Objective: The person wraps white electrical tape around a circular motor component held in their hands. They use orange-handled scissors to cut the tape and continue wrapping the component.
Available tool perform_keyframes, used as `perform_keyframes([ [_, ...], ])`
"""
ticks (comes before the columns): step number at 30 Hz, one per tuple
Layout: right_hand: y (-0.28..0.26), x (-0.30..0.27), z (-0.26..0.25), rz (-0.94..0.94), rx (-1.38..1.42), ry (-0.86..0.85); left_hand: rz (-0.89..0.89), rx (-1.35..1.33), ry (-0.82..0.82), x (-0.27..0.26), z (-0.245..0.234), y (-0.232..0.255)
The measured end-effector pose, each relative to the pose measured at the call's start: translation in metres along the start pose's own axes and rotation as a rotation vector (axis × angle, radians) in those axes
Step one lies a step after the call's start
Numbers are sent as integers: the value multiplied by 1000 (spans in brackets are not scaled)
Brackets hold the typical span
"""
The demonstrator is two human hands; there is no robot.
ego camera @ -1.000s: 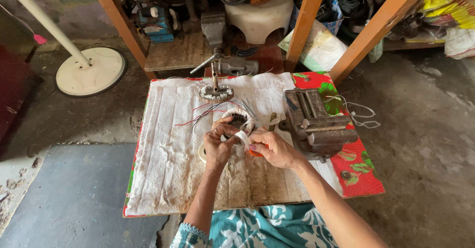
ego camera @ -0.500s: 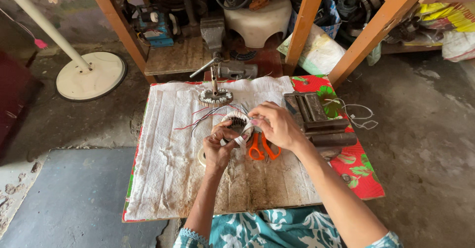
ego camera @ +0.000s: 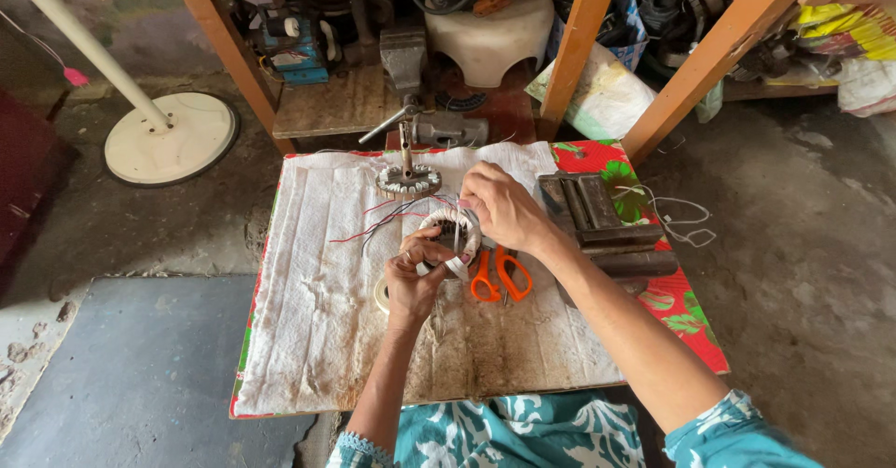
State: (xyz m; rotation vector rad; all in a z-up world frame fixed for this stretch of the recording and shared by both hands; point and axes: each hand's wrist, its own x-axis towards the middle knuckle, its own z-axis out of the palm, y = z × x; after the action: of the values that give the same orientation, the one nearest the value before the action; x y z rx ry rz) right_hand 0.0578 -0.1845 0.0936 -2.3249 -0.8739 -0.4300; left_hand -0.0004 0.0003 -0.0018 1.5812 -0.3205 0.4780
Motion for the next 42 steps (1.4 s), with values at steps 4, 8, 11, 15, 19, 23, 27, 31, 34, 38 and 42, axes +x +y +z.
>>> perform_keyframes([
  [4, 5, 17, -13, 46, -74, 34, 28, 3, -34, 1, -1, 7],
  [8, 6, 34, -26, -92, -139, 113, 1, 13, -61, 0, -4, 13],
  [11, 3, 42, -34, -190, -183, 134, -6, 21, -79, 0, -4, 16],
  [15, 0, 46, -41, -268, -312, 128, 30, 77, -115, -1, -8, 14],
  [19, 8, 45, -46, -338, -401, 134, -2, 93, -138, -1, -10, 19],
  [23, 13, 47, -39, -315, -415, 139, -62, 152, -97, -4, -5, 34],
  [27, 20, 57, -39, -381, -472, 226, -124, 138, -60, -4, 4, 44],
  [31, 23, 59, -32, -336, -417, 277, -162, 180, -51, 1, 5, 49],
  [34, 27, 59, -27, -292, -326, 352, -182, 180, -71, 1, 7, 51],
  [38, 30, 54, -22, -225, -245, 392, -135, 132, -101, -1, 2, 50],
  [42, 26, 52, -26, -209, -232, 402, 58, 352, -108, 2, 5, 48],
])
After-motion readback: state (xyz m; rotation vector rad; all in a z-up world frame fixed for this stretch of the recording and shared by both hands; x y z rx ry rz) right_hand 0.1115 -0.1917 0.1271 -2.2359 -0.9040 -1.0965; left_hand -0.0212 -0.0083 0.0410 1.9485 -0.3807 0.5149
